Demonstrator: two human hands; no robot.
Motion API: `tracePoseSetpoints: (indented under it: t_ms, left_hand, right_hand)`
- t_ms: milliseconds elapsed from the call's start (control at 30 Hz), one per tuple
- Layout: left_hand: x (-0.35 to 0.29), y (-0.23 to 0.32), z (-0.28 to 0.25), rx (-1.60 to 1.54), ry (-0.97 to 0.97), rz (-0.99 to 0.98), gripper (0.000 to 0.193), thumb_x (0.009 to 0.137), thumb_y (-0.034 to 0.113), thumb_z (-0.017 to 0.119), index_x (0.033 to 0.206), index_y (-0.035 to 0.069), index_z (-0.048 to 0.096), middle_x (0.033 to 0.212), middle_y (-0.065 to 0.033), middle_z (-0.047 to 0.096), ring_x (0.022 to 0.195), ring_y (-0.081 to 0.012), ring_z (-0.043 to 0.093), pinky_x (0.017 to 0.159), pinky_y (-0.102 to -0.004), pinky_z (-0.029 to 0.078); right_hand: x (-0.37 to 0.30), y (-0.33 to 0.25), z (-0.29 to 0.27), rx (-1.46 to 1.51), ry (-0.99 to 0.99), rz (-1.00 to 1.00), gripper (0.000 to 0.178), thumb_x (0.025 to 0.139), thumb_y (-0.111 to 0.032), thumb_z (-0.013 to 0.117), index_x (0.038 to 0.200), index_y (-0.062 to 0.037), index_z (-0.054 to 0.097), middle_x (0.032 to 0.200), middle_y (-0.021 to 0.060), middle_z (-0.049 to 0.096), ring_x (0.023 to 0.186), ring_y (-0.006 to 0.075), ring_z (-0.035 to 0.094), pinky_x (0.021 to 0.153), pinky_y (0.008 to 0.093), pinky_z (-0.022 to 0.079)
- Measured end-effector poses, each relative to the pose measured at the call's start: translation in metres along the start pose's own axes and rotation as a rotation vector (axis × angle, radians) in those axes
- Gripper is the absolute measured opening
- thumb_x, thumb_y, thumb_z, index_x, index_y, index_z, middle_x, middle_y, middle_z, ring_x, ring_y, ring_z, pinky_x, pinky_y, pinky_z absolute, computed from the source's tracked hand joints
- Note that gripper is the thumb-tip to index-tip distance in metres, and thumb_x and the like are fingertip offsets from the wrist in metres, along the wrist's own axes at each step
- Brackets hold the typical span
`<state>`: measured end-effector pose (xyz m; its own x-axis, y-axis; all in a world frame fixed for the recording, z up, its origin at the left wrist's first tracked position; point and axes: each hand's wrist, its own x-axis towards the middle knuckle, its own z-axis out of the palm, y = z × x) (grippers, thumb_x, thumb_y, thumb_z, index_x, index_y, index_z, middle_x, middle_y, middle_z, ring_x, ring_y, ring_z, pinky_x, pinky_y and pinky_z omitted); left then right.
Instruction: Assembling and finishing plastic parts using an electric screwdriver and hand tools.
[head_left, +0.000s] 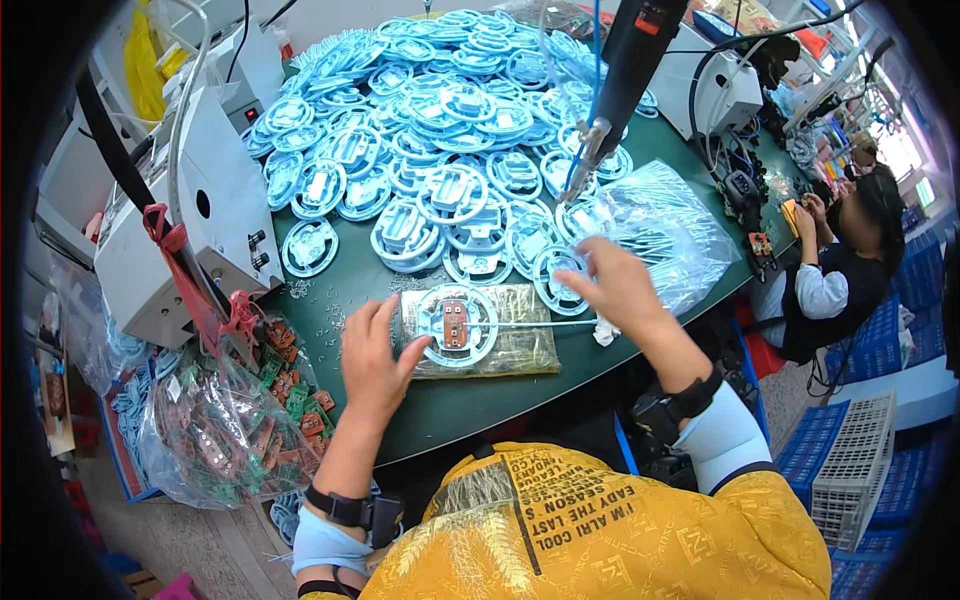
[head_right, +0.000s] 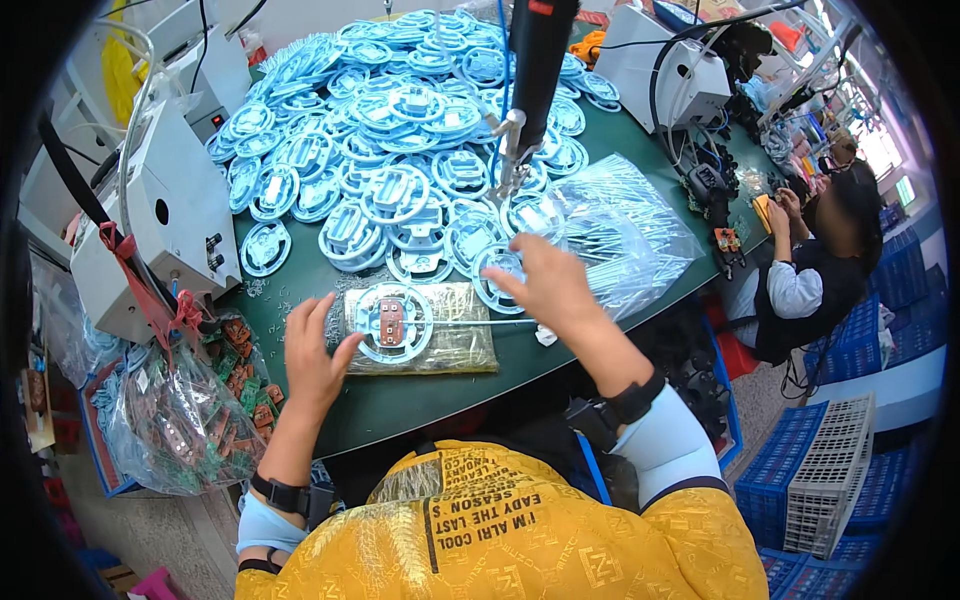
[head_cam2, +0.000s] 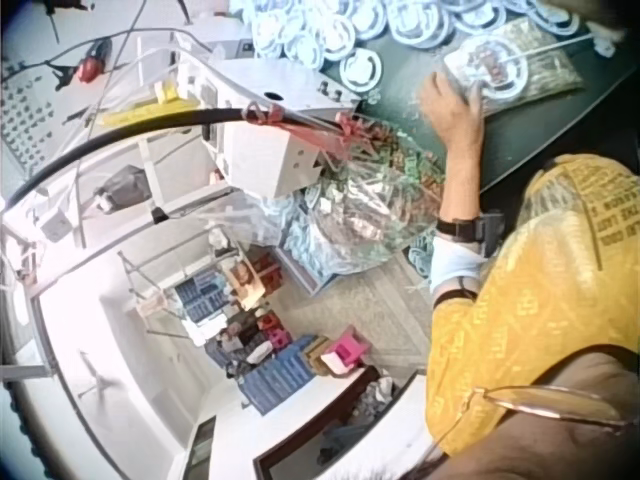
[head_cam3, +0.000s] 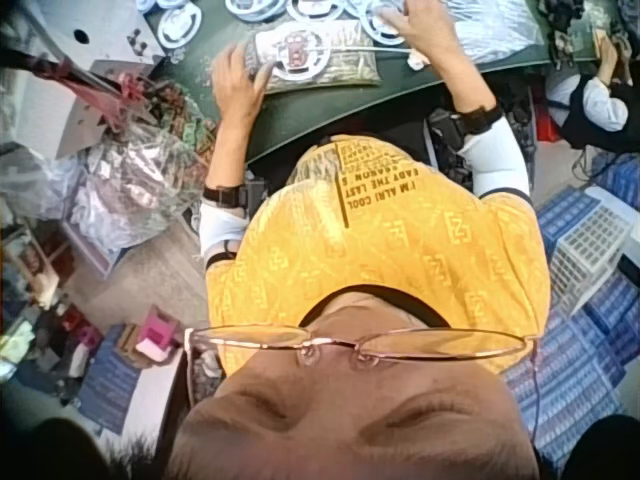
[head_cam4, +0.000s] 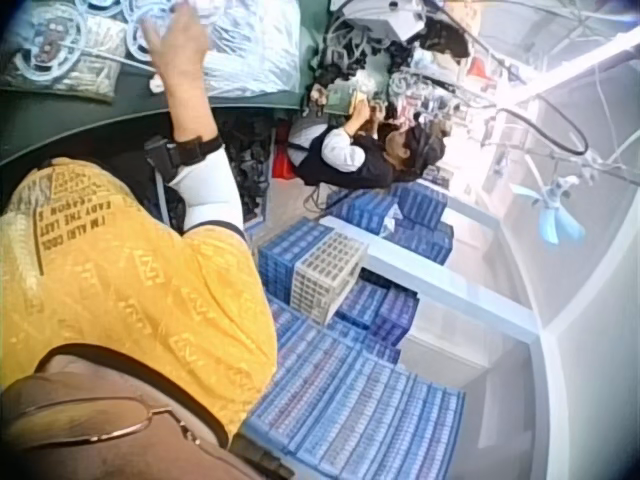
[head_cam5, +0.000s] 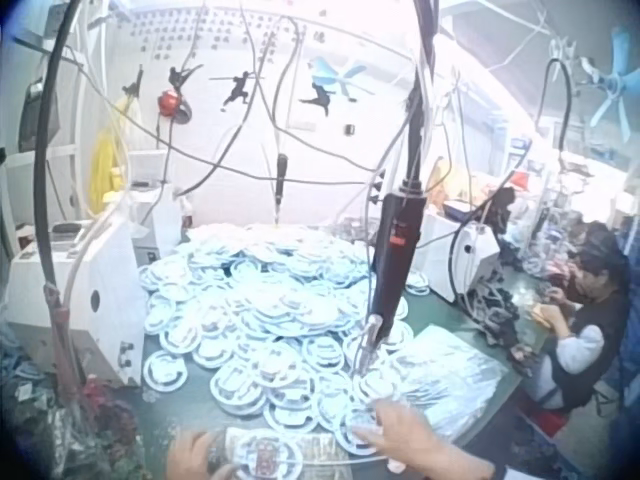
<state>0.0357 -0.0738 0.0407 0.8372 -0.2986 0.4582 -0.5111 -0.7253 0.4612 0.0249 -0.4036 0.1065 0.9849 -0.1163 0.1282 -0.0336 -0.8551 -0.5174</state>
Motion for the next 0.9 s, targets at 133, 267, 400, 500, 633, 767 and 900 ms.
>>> tracePoseSetpoints:
  t_ms: [133,267,400,500,633,767,900]
  left_hand:
    - [0.021,0.010,0.022,-0.057,-0.060,-0.099,0.060,0.080,0.029,0.078,0.127,-0.002,0.057,0.124,-0.0207,0.054,0.115,-0.0377,0.051,0.098,-0.0442,0.042]
    - [0.012,0.004,0.031,-0.082,-0.116,-0.130,0.055,0.080,0.034,0.078,0.118,-0.002,0.063,0.126,-0.0205,0.054,0.114,-0.0382,0.051,0.097,-0.0448,0.042]
    - [-0.018,0.021,0.021,-0.073,-0.074,-0.218,0.054,0.079,0.038,0.078,0.114,-0.001,0.064,0.125,-0.0194,0.053,0.114,-0.0365,0.049,0.097,-0.0452,0.040]
    - [-0.030,0.030,0.019,-0.025,-0.040,-0.234,0.052,0.079,0.038,0.078,0.112,0.000,0.063,0.120,-0.0170,0.054,0.113,-0.0341,0.048,0.095,-0.0452,0.038]
    - [-0.027,0.032,0.019,-0.015,0.003,-0.236,0.052,0.078,0.039,0.080,0.109,0.000,0.063,0.110,-0.0147,0.054,0.105,-0.0329,0.050,0.089,-0.0442,0.039]
    - [-0.017,0.029,0.017,-0.022,-0.086,-0.313,0.057,0.076,0.041,0.080,0.110,-0.001,0.063,0.114,-0.0173,0.055,0.106,-0.0348,0.051,0.092,-0.0446,0.039]
    - [0.000,0.014,0.023,-0.023,-0.043,-0.130,0.058,0.077,0.034,0.081,0.119,0.000,0.061,0.135,-0.0232,0.052,0.128,-0.0401,0.046,0.106,-0.0451,0.037]
  right_hand:
    - [0.001,0.018,0.037,-0.250,-0.087,-0.117,0.047,0.080,-0.043,0.074,0.098,-0.0010,0.064,0.103,0.0192,0.063,0.083,0.0399,0.065,0.072,0.0483,0.052]
    - [-0.003,0.025,0.032,-0.330,-0.087,-0.109,0.033,0.076,-0.029,0.071,0.090,-0.0006,0.064,0.091,0.0170,0.063,0.076,0.0389,0.065,0.067,0.0482,0.053]
    - [-0.015,0.011,0.019,-0.178,0.214,-0.302,0.013,0.074,-0.011,0.067,0.079,-0.0002,0.061,0.078,0.0137,0.060,0.064,0.0353,0.062,0.057,0.0435,0.051]
    - [-0.027,-0.009,0.019,0.028,0.309,-0.350,0.005,0.076,0.000,0.064,0.079,-0.0003,0.060,0.077,0.0127,0.058,0.060,0.0302,0.060,0.055,0.0395,0.049]
    - [-0.028,-0.008,0.058,0.445,0.161,-0.130,0.010,0.083,-0.007,0.066,0.090,-0.0002,0.064,0.082,0.0137,0.062,0.062,0.0279,0.061,0.058,0.0380,0.049]
    - [-0.032,0.002,0.075,0.210,0.093,-0.268,0.028,0.083,-0.021,0.074,0.101,-0.0013,0.064,0.092,0.0141,0.062,0.076,0.0313,0.063,0.068,0.0406,0.051]
    - [-0.040,-0.008,0.053,0.081,-0.141,-0.362,0.051,0.076,-0.025,0.079,0.117,-0.0014,0.061,0.107,0.0166,0.058,0.101,0.0363,0.057,0.085,0.0429,0.049]
